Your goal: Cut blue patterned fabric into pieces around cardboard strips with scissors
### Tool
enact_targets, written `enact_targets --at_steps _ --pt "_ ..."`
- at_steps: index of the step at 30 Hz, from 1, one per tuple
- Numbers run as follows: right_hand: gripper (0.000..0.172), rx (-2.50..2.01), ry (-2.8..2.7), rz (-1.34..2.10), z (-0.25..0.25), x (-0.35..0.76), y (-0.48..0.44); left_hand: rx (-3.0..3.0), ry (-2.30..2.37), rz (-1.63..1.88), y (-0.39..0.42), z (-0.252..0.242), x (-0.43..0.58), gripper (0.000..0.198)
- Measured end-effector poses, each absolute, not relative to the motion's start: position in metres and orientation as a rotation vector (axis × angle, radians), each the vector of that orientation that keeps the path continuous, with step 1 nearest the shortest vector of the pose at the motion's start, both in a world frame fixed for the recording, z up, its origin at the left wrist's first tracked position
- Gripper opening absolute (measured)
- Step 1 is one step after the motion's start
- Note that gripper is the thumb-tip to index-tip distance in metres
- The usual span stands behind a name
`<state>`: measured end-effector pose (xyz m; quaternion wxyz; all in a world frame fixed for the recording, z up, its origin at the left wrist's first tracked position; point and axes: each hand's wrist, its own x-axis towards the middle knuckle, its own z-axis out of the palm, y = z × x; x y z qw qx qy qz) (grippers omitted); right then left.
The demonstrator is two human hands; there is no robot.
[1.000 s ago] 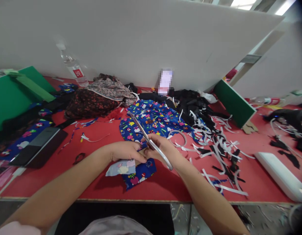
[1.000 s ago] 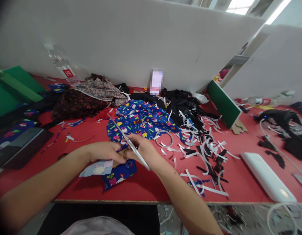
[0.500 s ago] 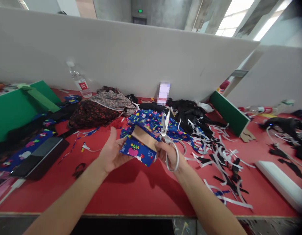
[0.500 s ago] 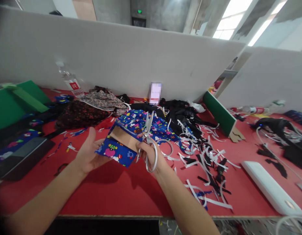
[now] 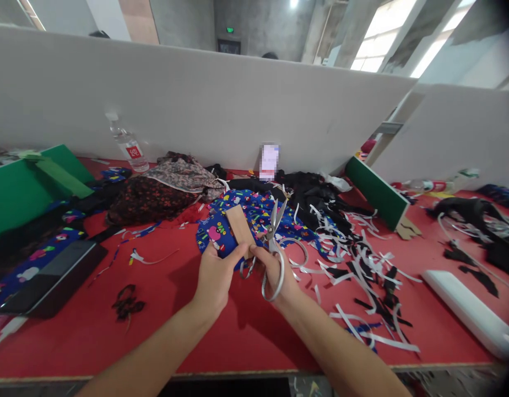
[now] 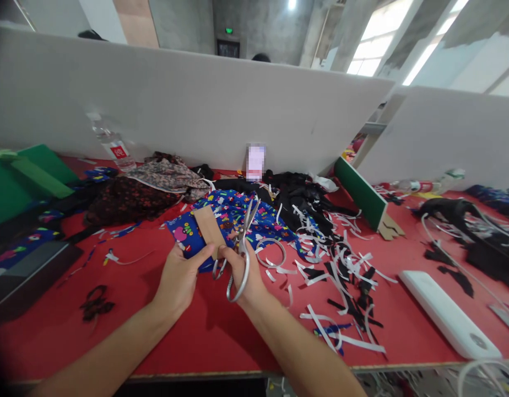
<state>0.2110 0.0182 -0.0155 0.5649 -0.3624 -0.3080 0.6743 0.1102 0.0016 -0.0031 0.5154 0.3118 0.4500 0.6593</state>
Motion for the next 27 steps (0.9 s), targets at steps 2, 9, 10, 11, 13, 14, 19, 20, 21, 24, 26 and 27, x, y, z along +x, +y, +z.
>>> enact_targets --at_steps 2,9,10,11,13,14,19,20,21,24,26,27 --pt "0.034 -0.858 -0.700 1.590 -0.015 0.210 0.017 0.702 1.068 1.602 0.004 -0.002 0.113 0.041" --pt "0.035 -0.925 -0.602 1.650 -0.016 0.207 0.017 0.700 1.129 1.597 0.007 -0.002 0.119 0.034" --pt "0.034 -0.925 -0.608 1.655 -0.016 0.207 0.017 0.725 1.161 1.597 0.007 -0.002 0.118 0.033" --pt "0.032 -0.924 -0.628 1.659 -0.017 0.207 0.016 0.750 1.190 1.589 0.007 -0.002 0.117 0.032" --pt "0.031 -0.921 -0.679 1.668 -0.017 0.206 0.016 0.791 1.225 1.564 0.011 0.000 0.109 0.031" --pt "0.031 -0.916 -0.698 1.676 -0.017 0.206 0.016 0.803 1.224 1.548 0.015 0.001 0.102 0.032" --pt "0.032 -0.937 -0.754 1.773 -0.014 0.210 0.017 0.551 1.324 1.548 0.049 -0.007 0.048 0.037" --pt "0.032 -0.972 -0.783 1.825 -0.013 0.212 0.017 0.476 1.350 1.541 0.055 -0.010 0.039 0.038" --pt "0.034 -1.004 -0.819 1.891 -0.011 0.213 0.016 0.447 1.354 1.535 0.060 -0.013 0.031 0.037" --pt "0.048 -1.037 -0.960 2.101 -0.006 0.217 0.011 0.394 1.320 1.533 0.066 -0.017 0.018 0.034" --pt "0.054 -1.045 -1.037 2.192 -0.004 0.218 0.006 0.372 1.277 1.542 0.066 -0.015 0.016 0.032" --pt "0.054 -1.056 -1.064 2.219 -0.003 0.217 0.004 0.363 1.257 1.548 0.065 -0.013 0.016 0.031"
